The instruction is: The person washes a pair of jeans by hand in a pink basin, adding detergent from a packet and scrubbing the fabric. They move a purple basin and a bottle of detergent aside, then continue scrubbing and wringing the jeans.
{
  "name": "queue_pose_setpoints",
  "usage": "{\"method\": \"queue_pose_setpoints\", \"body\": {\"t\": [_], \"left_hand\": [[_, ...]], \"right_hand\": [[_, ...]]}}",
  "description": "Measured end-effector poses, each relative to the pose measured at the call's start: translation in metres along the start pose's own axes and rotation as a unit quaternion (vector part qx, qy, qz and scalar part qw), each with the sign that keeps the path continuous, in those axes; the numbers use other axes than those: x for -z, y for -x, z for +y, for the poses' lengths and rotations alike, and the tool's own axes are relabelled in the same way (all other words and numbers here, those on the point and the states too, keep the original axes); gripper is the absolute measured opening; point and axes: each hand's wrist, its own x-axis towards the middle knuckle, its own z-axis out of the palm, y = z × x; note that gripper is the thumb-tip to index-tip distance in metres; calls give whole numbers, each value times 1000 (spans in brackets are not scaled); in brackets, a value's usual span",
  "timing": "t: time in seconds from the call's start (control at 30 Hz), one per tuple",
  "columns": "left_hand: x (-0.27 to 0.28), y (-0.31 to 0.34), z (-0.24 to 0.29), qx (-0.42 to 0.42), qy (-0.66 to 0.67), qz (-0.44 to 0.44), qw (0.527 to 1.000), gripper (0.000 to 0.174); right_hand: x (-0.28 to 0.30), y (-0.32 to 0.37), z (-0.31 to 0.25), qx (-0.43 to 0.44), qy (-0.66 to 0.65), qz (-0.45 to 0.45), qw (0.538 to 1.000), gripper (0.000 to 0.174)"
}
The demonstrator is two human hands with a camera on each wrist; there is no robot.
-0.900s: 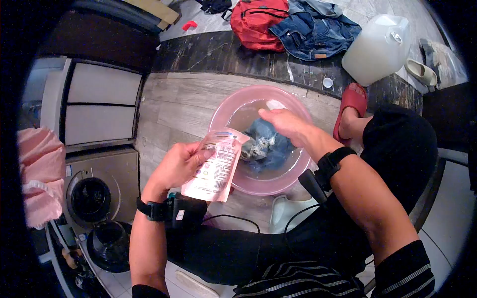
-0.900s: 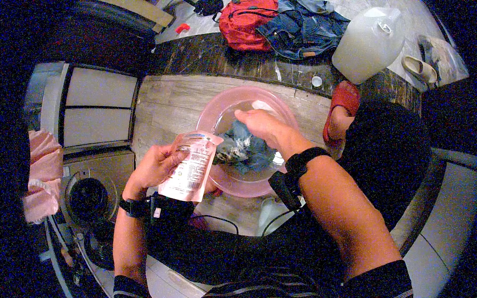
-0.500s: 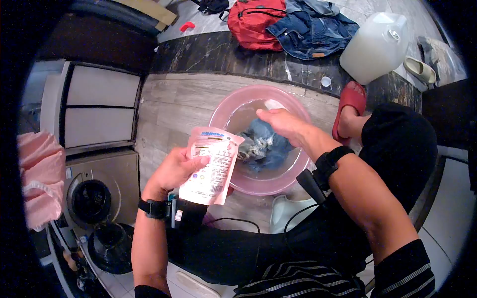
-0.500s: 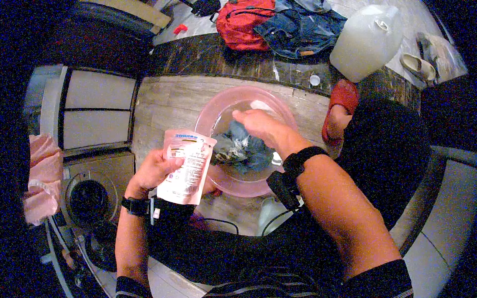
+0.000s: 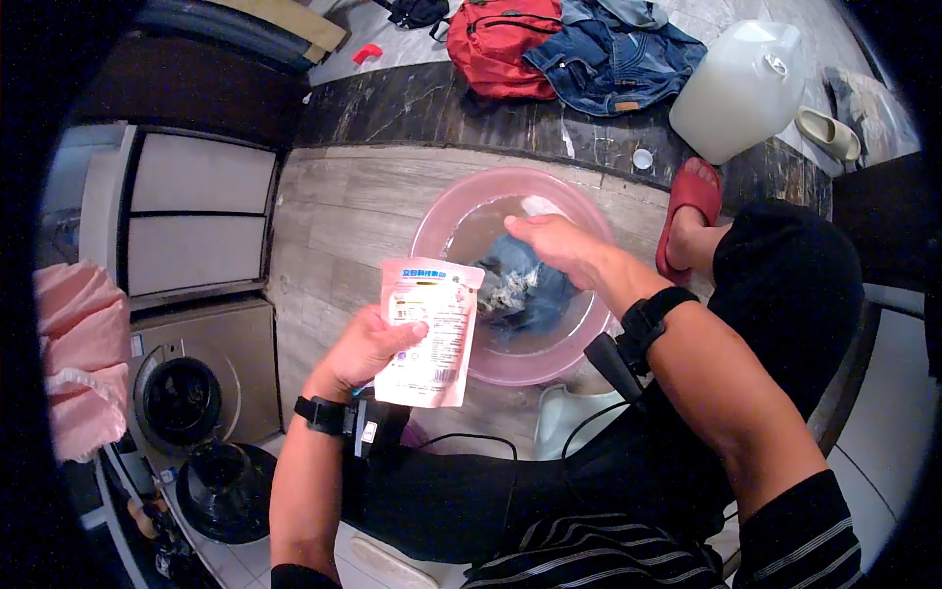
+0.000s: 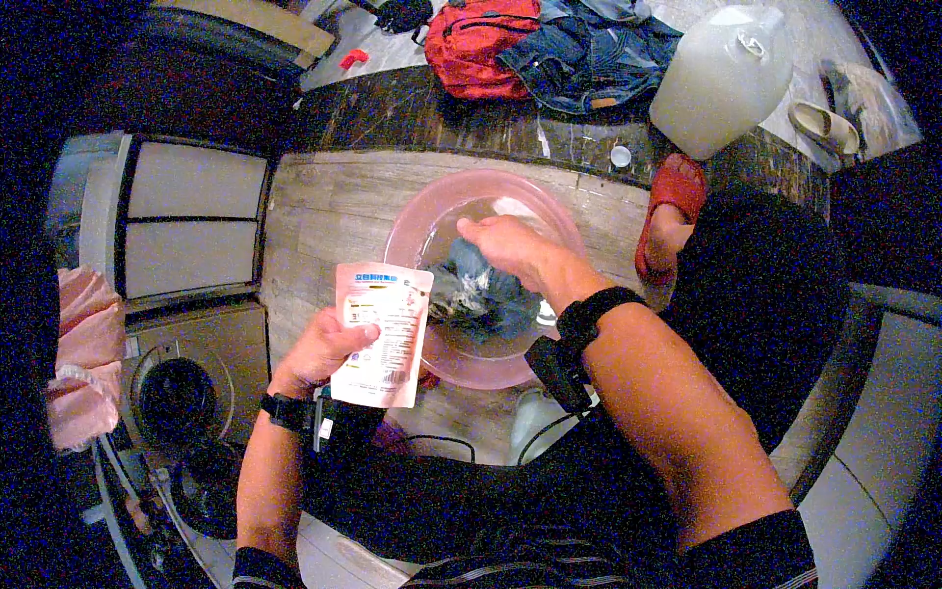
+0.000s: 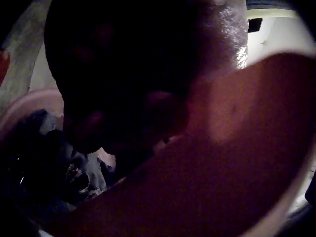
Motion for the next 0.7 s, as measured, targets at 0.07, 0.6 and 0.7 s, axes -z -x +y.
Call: {"method": "queue_pose_setpoints", "body": {"t": [0.07,0.6,0.7], "left_hand": [[1,-1,-3,5,-22,2,1000,34],[-5,5,-1,-19,-24,-9,999,29],[-3,4,-14,-28,-51,-16,998,24]], "right_hand": [[2,-3,3,6,1,-16,1000,50],[1,-7,8,17,16,0,1000,48],[-1,1,2,21,45,21,999,46]]}}
